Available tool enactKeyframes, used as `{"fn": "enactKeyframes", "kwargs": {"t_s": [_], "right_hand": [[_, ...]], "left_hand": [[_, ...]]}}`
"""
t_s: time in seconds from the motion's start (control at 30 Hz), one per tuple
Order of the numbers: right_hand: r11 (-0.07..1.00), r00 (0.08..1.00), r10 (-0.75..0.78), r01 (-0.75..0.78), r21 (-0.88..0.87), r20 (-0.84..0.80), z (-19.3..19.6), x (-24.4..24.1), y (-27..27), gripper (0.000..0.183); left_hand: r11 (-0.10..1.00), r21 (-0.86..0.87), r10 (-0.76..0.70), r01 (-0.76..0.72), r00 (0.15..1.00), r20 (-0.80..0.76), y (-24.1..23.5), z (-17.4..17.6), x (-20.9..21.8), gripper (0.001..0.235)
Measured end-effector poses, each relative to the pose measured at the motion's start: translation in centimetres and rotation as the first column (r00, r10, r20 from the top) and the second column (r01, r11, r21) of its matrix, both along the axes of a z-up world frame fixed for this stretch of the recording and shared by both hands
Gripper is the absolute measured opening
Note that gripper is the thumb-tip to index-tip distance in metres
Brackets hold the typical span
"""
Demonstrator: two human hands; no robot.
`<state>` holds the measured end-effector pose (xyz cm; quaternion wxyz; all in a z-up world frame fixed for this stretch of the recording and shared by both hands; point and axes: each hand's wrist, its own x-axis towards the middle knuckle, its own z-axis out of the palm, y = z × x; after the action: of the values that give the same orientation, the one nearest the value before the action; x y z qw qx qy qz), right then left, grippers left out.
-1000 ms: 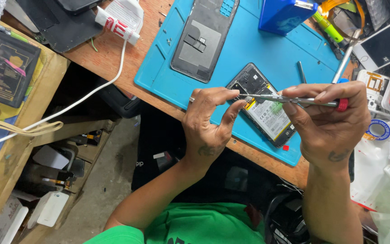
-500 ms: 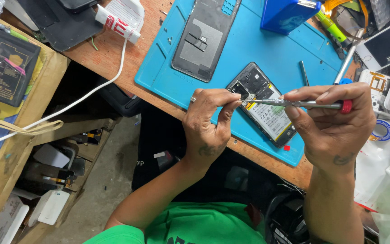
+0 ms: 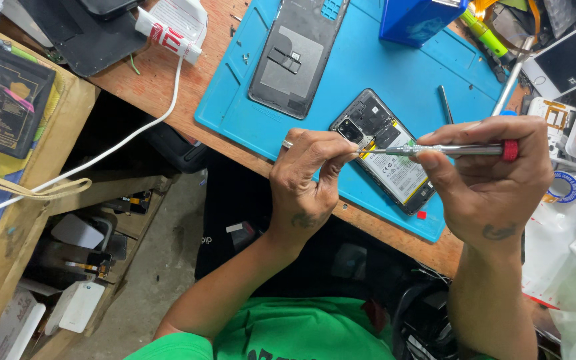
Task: The person reassembles a disassembled smartphone by inserting the battery, connecting internal components, and securing the back cover. They use a screwdriver to tighten screws and align the casing. The phone is handled throughout the process on a cluttered workbench.
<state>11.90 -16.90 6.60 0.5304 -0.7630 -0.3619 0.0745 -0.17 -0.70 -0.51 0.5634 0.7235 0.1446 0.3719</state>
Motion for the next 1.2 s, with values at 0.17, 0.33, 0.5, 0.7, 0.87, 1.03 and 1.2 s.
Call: {"fn": "enactKeyframes", "kwargs": {"t_s": [0.17,0.33,0.5,0.7,0.87,1.03,1.2], "right_hand": [[0.996,0.998,0.059,-0.058,0.073,-0.007,0.0,0.1,0.3,0.046],[1.000,0.986,0.019,-0.017,-0.015,0.163,-0.1,0.2,0.7,0.047],[0.984,0.960,0.019,0.031,-0.175,0.279,-0.1,0.0,1.7,0.042],[0.978,0.960,0.023,0.037,-0.208,0.278,0.3,-0.2,2.6,0.040],[0.962,0.941,0.040,0.054,-0.266,0.336,0.8,-0.3,3.5,0.040],[0.915,0.861,0.123,0.095,-0.393,0.493,2.4,-0.5,5.2,0.041],[0.876,0.842,0.191,0.086,-0.475,0.505,3.4,0.3,6.8,0.041]], "left_hand": [[0.999,0.046,-0.011,0.014,0.999,-0.053,0.3,0.3,0.1,0.020],[0.998,0.065,0.024,-0.016,0.991,-0.133,0.0,0.5,0.2,0.028],[0.988,0.138,0.085,-0.068,0.989,-0.121,-0.2,0.4,0.2,0.025],[0.989,0.125,0.091,-0.078,0.991,-0.098,-0.1,0.1,0.1,0.024],[0.989,0.131,0.079,-0.064,0.991,-0.111,-0.1,0.2,0.2,0.025],[0.988,0.146,0.063,-0.047,0.992,-0.112,0.1,0.3,0.3,0.024],[0.991,0.113,0.079,-0.068,0.993,-0.090,0.0,0.2,0.2,0.022]]}}
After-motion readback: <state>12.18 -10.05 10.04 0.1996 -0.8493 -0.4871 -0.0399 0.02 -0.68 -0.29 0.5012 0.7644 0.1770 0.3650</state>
